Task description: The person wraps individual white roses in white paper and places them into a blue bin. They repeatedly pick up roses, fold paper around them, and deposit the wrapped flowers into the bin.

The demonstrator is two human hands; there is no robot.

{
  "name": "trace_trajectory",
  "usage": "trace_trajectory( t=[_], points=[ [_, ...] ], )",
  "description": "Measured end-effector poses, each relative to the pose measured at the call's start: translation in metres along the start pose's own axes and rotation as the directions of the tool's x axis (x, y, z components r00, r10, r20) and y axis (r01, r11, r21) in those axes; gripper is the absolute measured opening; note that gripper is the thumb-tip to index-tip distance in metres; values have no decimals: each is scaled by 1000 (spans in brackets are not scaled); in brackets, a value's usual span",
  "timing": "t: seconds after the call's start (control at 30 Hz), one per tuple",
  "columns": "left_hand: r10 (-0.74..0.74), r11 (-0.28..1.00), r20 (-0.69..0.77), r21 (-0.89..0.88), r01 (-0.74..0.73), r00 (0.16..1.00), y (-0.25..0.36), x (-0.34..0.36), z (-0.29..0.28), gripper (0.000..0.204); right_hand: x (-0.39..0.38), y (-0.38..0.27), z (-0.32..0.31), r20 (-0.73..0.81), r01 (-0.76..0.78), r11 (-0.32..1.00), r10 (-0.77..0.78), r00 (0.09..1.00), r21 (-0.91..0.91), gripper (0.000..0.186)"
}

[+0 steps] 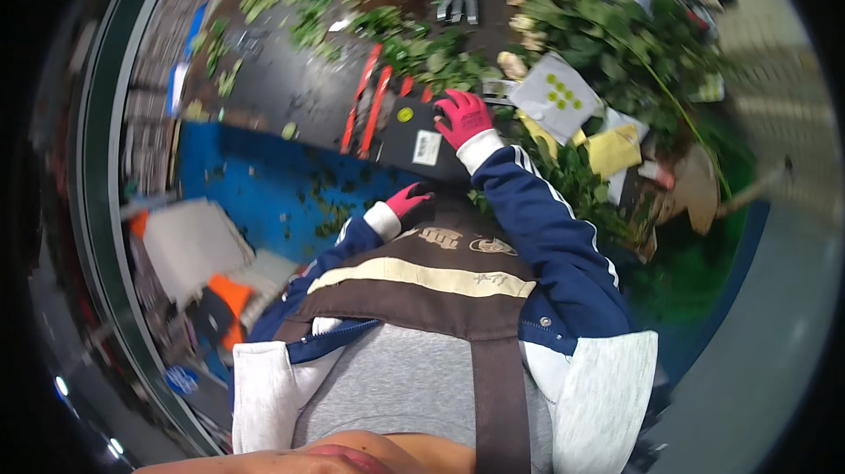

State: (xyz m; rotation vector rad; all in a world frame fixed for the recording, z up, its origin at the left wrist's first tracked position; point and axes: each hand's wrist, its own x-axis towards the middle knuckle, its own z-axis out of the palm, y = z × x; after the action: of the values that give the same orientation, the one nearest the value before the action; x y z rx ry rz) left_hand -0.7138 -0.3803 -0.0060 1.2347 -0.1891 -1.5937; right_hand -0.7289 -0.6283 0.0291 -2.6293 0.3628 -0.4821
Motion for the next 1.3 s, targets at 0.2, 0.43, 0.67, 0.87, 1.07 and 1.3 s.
trace_trajectory(
  t=[0.2, 0.43, 0.67, 0.87, 1.07, 1.3],
  points=[
    [-186, 587, 373, -700, 407, 909, 25, 39, 19, 41, -5, -38, -97, 84, -282, 949, 272, 959, 143, 78],
    [-327, 945, 361, 90, 316, 873, 19, 74, 113, 63, -134, -135, -257, -514, -196, 976, 214, 831, 91, 82],
    [-339, 891, 621, 453, 30, 707, -87, 34, 238, 85, -399, -268, -217, -850, -692, 628, 525, 39, 356, 88],
    [-550, 804, 831, 554, -215, 85, -289, -137, 303, 105, -553, -508, -95, -790, -772, 211, 2, -613, 600, 102],
    [-452, 887, 249, 229, -401, -856, -409, -388, 271, 80, -526, -726, -29, -851, -615, -590, -323, -413, 522, 53],
    [-11, 811, -434, 523, -261, -901, -388, -572, 180, 82, -363, -820, 51, -740, -120, -731, -654, -155, 671, 51]
  ],
)
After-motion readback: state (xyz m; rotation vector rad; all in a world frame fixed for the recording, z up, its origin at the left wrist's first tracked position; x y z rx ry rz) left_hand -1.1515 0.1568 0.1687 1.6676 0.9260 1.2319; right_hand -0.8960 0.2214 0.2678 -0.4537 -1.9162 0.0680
